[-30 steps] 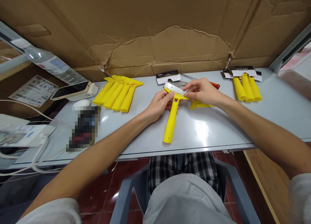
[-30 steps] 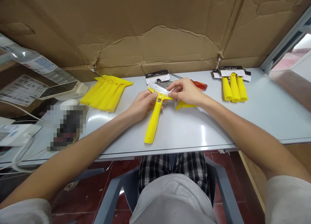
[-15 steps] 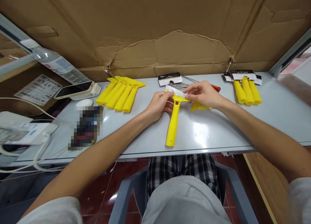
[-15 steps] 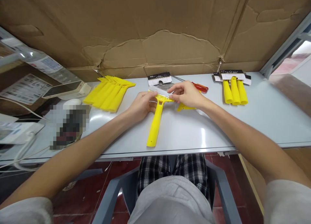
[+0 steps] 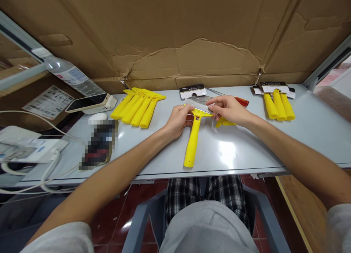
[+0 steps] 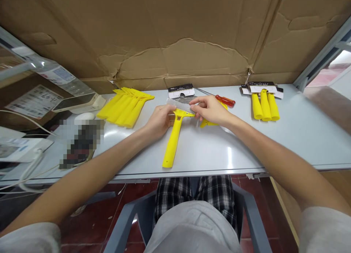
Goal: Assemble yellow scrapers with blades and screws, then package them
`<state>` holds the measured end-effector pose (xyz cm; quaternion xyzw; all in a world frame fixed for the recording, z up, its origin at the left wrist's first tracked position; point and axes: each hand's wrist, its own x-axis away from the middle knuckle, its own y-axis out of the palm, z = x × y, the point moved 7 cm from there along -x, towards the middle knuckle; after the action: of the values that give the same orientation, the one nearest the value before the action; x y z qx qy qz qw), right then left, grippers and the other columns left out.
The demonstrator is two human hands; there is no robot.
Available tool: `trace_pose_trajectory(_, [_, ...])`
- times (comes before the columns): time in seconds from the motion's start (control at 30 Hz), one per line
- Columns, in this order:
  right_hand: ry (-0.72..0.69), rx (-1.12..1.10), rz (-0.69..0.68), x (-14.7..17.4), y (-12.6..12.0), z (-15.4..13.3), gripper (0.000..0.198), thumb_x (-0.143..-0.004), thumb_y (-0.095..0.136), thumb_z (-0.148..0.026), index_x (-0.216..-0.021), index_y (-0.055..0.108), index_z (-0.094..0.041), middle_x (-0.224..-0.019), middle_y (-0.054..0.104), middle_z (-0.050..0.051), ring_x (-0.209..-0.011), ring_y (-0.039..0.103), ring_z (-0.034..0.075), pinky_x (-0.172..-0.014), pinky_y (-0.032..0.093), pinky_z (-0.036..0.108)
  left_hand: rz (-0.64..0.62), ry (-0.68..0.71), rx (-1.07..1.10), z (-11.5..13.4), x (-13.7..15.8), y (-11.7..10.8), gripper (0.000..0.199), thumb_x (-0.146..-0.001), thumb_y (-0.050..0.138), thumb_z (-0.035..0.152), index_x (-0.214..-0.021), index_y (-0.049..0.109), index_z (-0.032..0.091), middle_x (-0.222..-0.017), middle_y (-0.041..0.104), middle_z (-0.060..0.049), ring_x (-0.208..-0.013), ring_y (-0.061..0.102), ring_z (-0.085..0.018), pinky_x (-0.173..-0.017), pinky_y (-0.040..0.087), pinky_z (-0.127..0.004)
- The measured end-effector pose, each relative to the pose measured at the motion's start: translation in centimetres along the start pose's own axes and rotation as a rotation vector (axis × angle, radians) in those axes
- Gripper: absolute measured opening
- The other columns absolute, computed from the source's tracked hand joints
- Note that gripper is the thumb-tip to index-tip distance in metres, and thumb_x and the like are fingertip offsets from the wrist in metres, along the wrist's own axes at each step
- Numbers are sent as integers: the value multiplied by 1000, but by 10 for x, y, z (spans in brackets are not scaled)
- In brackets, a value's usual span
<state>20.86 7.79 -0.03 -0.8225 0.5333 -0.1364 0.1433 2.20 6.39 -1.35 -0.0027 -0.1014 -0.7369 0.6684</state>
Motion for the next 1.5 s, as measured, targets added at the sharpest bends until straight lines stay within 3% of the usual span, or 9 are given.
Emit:
trace_pose_trajectory(0.17, [43,-78,-7,3,-1,-2,63,-88,74,-50,-136,63,-11,-93,71,9,-70,63,4,-68,52,16,-5,12,12,0,1,2,18,-74,71,34,-76,66,16,-79,75,-8,-69,70,-18,-57,53,-25])
trace_pose_trajectory(0.27, [25,-120,11,5,-1,-5,67,-86,76,-45,-141,59,-11,-88,70,8,-71,64,4,-70,53,16,-8,17,8,0,1,2,19,-73,71,34,-78,68,16,-82,77,-9,-72,71,-19,-58,52,-25])
trace_pose_trajectory(0.47, [6,-140,44,3,-1,-4,73,-80,83,-51,-137,59,-13,-88,70,5,-72,65,5,-72,57,20,-19,24,11,-1,0,2,21,-72,72,35,-79,67,16,-81,75,-8,-72,71,-19,-60,52,-26])
trace_pose_trajectory(0.67, [76,-187,7,-1,3,4,66,-81,80,-57,-125,63,-11,-95,71,10,-79,69,8,-70,57,20,10,26,45,1,0,1,14,-76,68,31,-79,66,17,-81,75,-6,-71,70,-19,-61,54,-27])
trace_pose_trajectory(0.87, [23,-176,39,2,1,0,71,-78,82,-55,-130,60,-12,-86,69,7,-77,69,8,-71,57,19,-21,24,35,0,0,3,18,-80,71,33,-86,70,16,-89,78,-9,-75,72,-19,-59,55,-26])
trace_pose_trajectory(1.07, [-19,-119,82,6,-6,-11,63,-83,78,-47,-132,57,-13,-86,69,5,-71,66,6,-72,56,19,-24,-3,71,1,-4,-2,27,-91,69,44,-95,70,17,-85,75,-7,-58,66,-16,-47,52,-25])
trace_pose_trajectory(1.23, [-11,-121,106,5,-7,-10,51,-87,73,-37,-130,58,-13,-83,68,5,-72,68,7,-70,56,17,1,-29,36,0,-7,-6,19,-95,68,30,-86,67,14,-77,71,-5,-48,62,-10,-42,45,-20])
trace_pose_trajectory(1.5, [88,-210,98,4,-4,-2,47,-91,69,-35,-133,57,-16,-91,69,8,-78,71,10,-68,59,19,7,-13,41,2,-6,0,29,-104,55,16,-76,62,12,-68,70,-6,-50,66,-10,-48,51,-19])
